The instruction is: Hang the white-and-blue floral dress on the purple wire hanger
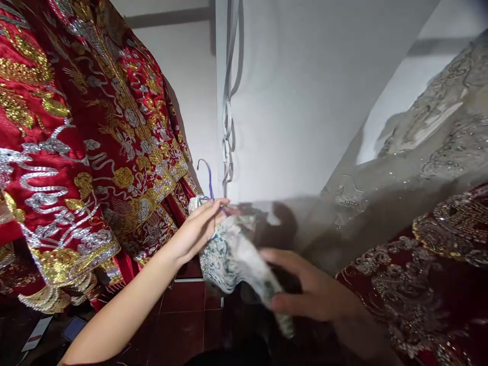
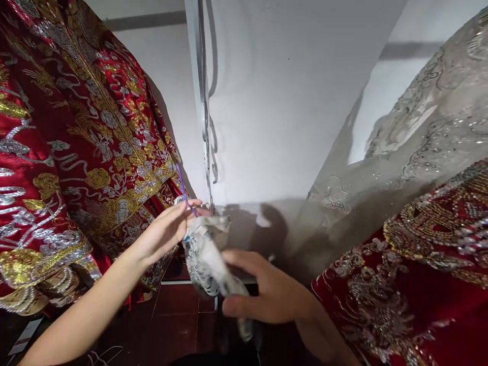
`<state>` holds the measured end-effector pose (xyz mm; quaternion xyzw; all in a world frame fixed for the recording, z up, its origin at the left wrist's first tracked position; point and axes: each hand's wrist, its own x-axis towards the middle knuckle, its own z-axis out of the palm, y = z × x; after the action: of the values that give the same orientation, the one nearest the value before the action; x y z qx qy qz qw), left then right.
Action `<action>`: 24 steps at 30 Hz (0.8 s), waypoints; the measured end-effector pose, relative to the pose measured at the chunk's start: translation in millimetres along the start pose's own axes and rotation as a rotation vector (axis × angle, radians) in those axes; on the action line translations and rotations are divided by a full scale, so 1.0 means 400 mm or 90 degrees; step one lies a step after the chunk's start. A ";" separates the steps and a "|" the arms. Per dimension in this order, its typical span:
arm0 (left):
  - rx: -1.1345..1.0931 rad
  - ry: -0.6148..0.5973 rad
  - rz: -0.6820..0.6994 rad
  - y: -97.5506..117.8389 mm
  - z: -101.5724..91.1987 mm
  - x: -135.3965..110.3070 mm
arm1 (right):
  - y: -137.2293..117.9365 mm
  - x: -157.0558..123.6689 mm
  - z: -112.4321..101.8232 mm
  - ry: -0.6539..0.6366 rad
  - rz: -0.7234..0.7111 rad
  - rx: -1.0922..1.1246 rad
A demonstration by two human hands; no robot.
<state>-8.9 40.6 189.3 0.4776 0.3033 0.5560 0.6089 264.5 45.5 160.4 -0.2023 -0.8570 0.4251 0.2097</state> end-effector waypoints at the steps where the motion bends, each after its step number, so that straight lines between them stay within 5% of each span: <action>1: -0.078 0.016 -0.053 -0.006 -0.008 -0.013 | -0.003 0.023 0.011 -0.047 -0.015 0.035; 4: -0.100 0.009 -0.155 -0.006 -0.054 -0.053 | 0.048 0.097 0.014 -0.011 -0.029 0.105; 8: 0.259 -0.086 -0.211 0.021 -0.103 -0.103 | 0.195 0.185 0.008 0.314 -0.010 0.015; 11: 0.565 -0.079 -0.066 0.039 -0.118 -0.111 | 0.279 0.221 0.006 0.363 -0.006 -0.086; 16: 0.863 0.120 0.128 0.062 -0.160 -0.058 | 0.296 0.225 -0.081 0.207 0.072 -0.009; 21: 0.904 0.355 0.445 0.062 -0.176 0.004 | 0.206 0.285 -0.219 0.467 0.022 0.166; 24: 0.861 0.433 0.664 0.029 -0.155 0.014 | 0.156 0.340 -0.272 0.512 -0.018 0.247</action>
<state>-68.2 60.1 178.6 0.6189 0.4730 0.5752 -0.2498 219.9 221.6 195.0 -0.2968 -0.6141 0.4629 0.5662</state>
